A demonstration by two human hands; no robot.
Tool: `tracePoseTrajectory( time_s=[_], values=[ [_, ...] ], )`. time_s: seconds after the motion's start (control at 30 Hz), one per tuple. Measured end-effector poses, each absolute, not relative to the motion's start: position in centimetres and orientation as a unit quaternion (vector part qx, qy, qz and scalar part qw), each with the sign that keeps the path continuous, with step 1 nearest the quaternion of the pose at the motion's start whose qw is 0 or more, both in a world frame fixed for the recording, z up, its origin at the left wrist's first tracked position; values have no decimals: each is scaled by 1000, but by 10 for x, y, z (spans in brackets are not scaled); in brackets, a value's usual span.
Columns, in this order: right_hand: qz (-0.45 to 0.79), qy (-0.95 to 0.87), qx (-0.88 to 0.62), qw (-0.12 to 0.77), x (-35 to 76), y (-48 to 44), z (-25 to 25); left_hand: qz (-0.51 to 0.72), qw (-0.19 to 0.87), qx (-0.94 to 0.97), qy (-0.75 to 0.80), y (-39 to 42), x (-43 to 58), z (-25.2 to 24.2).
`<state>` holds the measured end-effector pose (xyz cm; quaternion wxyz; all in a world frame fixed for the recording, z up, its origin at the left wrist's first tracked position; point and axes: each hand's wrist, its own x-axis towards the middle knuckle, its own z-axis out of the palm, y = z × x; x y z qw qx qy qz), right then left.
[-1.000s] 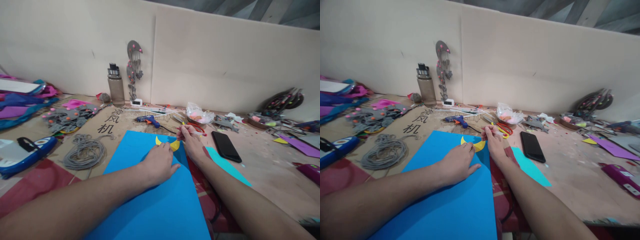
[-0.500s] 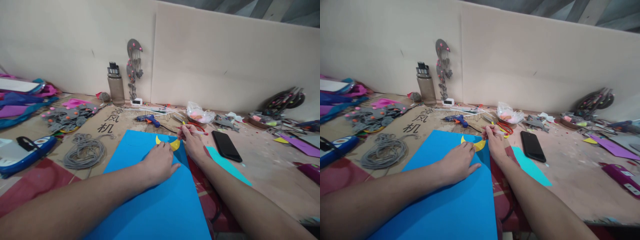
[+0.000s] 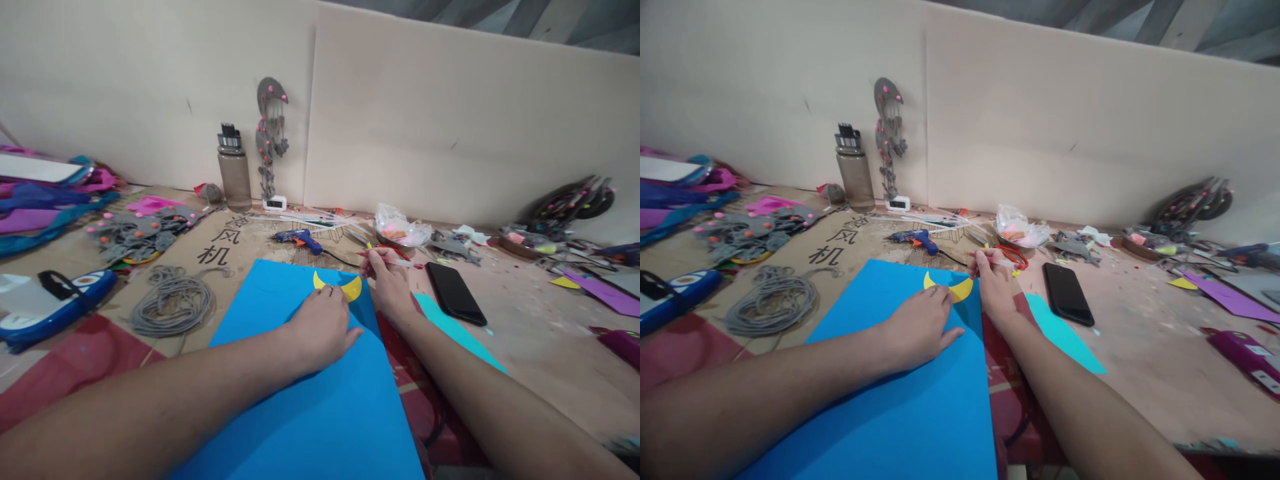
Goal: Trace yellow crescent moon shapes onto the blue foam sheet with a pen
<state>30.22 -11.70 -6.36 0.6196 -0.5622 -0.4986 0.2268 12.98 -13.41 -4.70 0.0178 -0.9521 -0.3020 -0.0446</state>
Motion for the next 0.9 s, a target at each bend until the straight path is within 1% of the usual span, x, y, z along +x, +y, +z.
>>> tracePoseTrajectory(
  time_s=[0.1,0.27,0.33,0.4,0.5,0.6,0.77,0.9],
  values=[
    [234,-532,-541,608,288,-120,-56,-45,36,-954,-296,-134,131,-48],
    [277,-607,-532,522,271,-116,-46,-37,40,-957,-283,-133,132,-50],
    [286,-620,-532,501,268,-109,-41,-39,31,-959,-279,-132,132,-50],
    [294,-618,-532,498,267,-101,-35,-35,6,-958,-285,-133,132,-49],
    [318,-591,-525,524,264,-89,-31,-28,-29,-956,-292,-135,131,-45],
    [333,-566,-526,541,260,-81,-41,-11,-28,-957,-289,-137,130,-41],
    [292,-564,-564,528,260,-78,-68,5,-25,-957,-289,-138,130,-37],
    [234,-607,-576,495,262,-80,-70,-3,-29,-957,-290,-137,130,-39]
  ],
)
